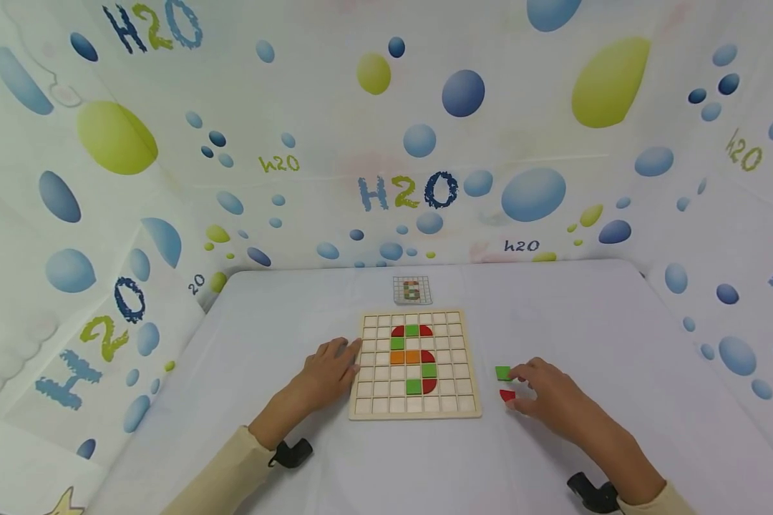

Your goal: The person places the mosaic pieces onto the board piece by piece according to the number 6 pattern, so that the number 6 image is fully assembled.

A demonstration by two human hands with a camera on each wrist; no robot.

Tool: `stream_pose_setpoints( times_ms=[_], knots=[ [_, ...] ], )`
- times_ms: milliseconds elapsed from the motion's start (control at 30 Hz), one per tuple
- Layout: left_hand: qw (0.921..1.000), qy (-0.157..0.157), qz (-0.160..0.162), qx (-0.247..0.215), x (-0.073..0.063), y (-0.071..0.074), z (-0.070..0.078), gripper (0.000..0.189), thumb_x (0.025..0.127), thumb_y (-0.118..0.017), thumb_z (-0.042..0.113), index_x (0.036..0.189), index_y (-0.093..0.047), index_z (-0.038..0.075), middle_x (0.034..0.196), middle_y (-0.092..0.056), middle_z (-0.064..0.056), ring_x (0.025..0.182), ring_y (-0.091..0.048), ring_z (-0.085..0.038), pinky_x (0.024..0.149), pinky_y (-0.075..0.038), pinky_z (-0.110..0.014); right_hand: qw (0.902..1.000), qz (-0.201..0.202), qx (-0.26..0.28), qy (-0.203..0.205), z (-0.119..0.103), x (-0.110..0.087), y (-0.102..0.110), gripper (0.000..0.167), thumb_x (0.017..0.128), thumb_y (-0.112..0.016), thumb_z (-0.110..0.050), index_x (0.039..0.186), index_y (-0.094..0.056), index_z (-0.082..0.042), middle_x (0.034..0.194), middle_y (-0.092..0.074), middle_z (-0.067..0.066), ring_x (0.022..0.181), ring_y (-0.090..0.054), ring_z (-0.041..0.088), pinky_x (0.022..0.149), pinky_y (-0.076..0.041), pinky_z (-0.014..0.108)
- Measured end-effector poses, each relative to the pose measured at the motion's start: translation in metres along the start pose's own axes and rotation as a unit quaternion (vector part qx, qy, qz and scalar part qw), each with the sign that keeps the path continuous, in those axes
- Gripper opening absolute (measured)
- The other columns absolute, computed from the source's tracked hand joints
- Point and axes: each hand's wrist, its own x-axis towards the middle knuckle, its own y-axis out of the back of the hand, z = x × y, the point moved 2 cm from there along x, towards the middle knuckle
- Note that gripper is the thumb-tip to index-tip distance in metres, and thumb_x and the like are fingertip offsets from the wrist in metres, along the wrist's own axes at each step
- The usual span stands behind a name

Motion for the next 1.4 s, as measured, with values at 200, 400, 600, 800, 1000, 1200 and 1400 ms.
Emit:
stream_pose_setpoints(
  times_ms=[200, 400, 600, 800, 1000, 1200, 1400],
  knots=[
    [1.0, -0.003, 0.006, 0.005, -0.001, -0.001, -0.001, 0.053, 0.113, -0.05, 0.03, 0.162, -0.042, 0.01, 0.157, -0.043, -0.022, 0.146, -0.043, -0.044, 0.109, -0.044, -0.064, 0.9999, 0.008, 0.003, 0.013, 0.004, -0.004, -0.012, 0.039, 0.085, -0.09, -0.021, 0.119, -0.072, -0.011, 0.107, -0.065, -0.004, 0.096, -0.062, 0.016, 0.08, -0.059, 0.034],
    [0.9999, -0.007, 0.006, 0.01, -0.001, -0.001, 0.0, 0.053, 0.113, -0.05, 0.03, 0.162, -0.042, 0.01, 0.157, -0.043, -0.022, 0.145, -0.043, -0.045, 0.109, -0.045, -0.063, 0.9994, 0.018, -0.01, 0.026, 0.004, -0.004, -0.019, 0.033, 0.084, -0.09, -0.017, 0.113, -0.073, -0.013, 0.101, -0.062, -0.007, 0.094, -0.06, 0.013, 0.08, -0.058, 0.032],
    [0.9999, -0.004, 0.004, 0.012, -0.001, 0.0, 0.0, 0.054, 0.113, -0.049, 0.031, 0.162, -0.041, 0.01, 0.158, -0.042, -0.022, 0.146, -0.043, -0.044, 0.109, -0.044, -0.063, 0.9959, 0.057, -0.035, 0.062, 0.003, -0.005, -0.022, 0.031, 0.083, -0.089, -0.01, 0.109, -0.073, -0.01, 0.099, -0.062, -0.007, 0.089, -0.061, 0.011, 0.077, -0.059, 0.03],
    [1.0, -0.003, 0.004, 0.008, 0.0, -0.001, -0.002, 0.054, 0.113, -0.049, 0.031, 0.163, -0.04, 0.011, 0.158, -0.042, -0.022, 0.146, -0.042, -0.044, 0.11, -0.043, -0.063, 0.9961, 0.058, -0.036, 0.056, 0.003, -0.004, -0.023, 0.031, 0.083, -0.089, -0.012, 0.11, -0.073, -0.009, 0.098, -0.063, -0.006, 0.088, -0.061, 0.011, 0.075, -0.058, 0.03],
    [1.0, -0.001, 0.004, 0.003, 0.001, -0.003, -0.002, 0.054, 0.113, -0.05, 0.03, 0.162, -0.041, 0.011, 0.158, -0.042, -0.021, 0.146, -0.042, -0.044, 0.111, -0.043, -0.063, 0.9979, 0.049, -0.023, 0.036, 0.002, -0.004, -0.025, 0.035, 0.083, -0.091, -0.02, 0.111, -0.072, -0.01, 0.099, -0.061, -0.007, 0.09, -0.06, 0.011, 0.076, -0.057, 0.029],
    [1.0, -0.001, 0.008, -0.002, -0.001, -0.001, 0.0, 0.053, 0.113, -0.05, 0.029, 0.162, -0.042, 0.01, 0.157, -0.043, -0.022, 0.146, -0.042, -0.044, 0.111, -0.042, -0.063, 0.9949, 0.075, -0.042, 0.053, 0.0, -0.004, -0.028, 0.029, 0.085, -0.089, -0.016, 0.107, -0.071, -0.013, 0.096, -0.06, -0.009, 0.087, -0.059, 0.008, 0.074, -0.056, 0.028],
    [1.0, 0.003, 0.004, -0.008, -0.001, -0.001, 0.0, 0.054, 0.113, -0.05, 0.029, 0.163, -0.041, 0.011, 0.158, -0.042, -0.022, 0.147, -0.041, -0.044, 0.112, -0.041, -0.063, 0.9907, 0.101, -0.052, 0.075, -0.001, -0.005, -0.028, 0.026, 0.084, -0.089, -0.011, 0.103, -0.071, -0.014, 0.094, -0.059, -0.01, 0.086, -0.059, 0.007, 0.075, -0.055, 0.029]
  ],
)
